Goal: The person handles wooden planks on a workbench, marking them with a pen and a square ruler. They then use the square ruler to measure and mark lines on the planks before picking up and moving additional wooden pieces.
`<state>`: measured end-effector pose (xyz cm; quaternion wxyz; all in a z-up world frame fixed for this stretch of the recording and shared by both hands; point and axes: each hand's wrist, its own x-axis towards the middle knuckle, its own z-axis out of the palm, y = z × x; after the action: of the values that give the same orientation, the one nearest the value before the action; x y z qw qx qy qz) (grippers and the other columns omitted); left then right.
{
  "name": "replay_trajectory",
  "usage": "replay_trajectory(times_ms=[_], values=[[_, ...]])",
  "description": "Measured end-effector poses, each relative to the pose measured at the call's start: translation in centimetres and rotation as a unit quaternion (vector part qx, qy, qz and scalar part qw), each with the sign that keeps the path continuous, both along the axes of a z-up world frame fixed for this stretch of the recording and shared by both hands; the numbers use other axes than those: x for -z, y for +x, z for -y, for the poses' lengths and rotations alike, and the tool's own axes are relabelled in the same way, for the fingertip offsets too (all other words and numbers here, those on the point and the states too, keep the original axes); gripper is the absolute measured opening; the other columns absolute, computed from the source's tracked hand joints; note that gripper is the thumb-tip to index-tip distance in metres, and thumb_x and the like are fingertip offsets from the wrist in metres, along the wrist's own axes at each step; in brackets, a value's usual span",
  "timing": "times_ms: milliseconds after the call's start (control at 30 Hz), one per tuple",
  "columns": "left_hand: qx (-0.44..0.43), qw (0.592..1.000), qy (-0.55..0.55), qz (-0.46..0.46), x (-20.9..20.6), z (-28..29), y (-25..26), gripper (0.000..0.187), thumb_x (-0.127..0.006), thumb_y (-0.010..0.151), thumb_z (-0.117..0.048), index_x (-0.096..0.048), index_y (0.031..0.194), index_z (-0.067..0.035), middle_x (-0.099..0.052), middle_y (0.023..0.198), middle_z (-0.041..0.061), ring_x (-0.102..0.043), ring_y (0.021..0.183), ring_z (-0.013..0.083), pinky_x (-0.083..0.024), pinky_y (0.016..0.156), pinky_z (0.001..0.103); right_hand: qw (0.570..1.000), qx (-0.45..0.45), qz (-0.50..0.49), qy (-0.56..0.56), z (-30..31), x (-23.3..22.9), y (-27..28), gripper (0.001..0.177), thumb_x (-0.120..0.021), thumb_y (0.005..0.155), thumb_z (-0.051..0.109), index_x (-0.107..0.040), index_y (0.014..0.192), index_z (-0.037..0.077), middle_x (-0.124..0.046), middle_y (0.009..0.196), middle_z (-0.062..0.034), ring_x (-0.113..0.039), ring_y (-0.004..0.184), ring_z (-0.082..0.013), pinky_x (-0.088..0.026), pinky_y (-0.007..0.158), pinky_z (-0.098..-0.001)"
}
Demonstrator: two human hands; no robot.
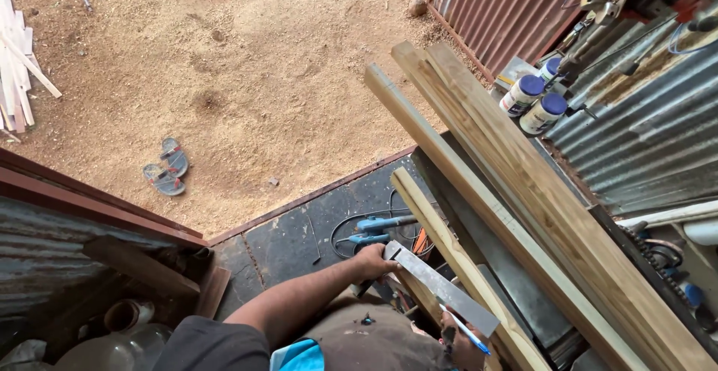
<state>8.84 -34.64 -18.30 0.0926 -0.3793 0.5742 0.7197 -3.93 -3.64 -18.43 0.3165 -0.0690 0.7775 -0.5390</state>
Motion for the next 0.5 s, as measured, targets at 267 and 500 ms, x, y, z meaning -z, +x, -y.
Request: replay_trajectory(times_ms=[267, 500], values=[[0.054, 0.996, -0.077, 0.001, 1.8, 0.1, 0.6, 0.031, -0.081, 0.085, -0.032, -0.075, 0.107, -0.01, -0.073, 0.08, 0.007, -0.067, 0.066, 0.0176, -0.059, 0.06, 0.038, 0.966, -0.08, -0.246, -0.023, 2.5, -2.5, 1.7, 0.021, -0.076, 0.089, 0.013, -0.075, 0.108, 0.003, -0.075, 0.088, -0.0085, -0.072, 0.077, -0.02, -0.057, 0.068, -0.0331], [0.002, 1.0, 0.006, 0.017, -0.7, 0.0, 1.5, 0.038, -0.077, 0.091, -0.024, -0.063, 0.119, -0.003, -0.072, 0.098, 0.009, -0.069, 0.068, 0.0177, -0.06, 0.059, 0.034, 0.969, -0.069, -0.238, 0.009, 4.9, -12.0, 3.4, 0.018, -0.079, 0.083, 0.017, -0.076, 0.097, 0.006, -0.078, 0.086, -0.0085, -0.078, 0.078, -0.0222, -0.061, 0.069, -0.0332]])
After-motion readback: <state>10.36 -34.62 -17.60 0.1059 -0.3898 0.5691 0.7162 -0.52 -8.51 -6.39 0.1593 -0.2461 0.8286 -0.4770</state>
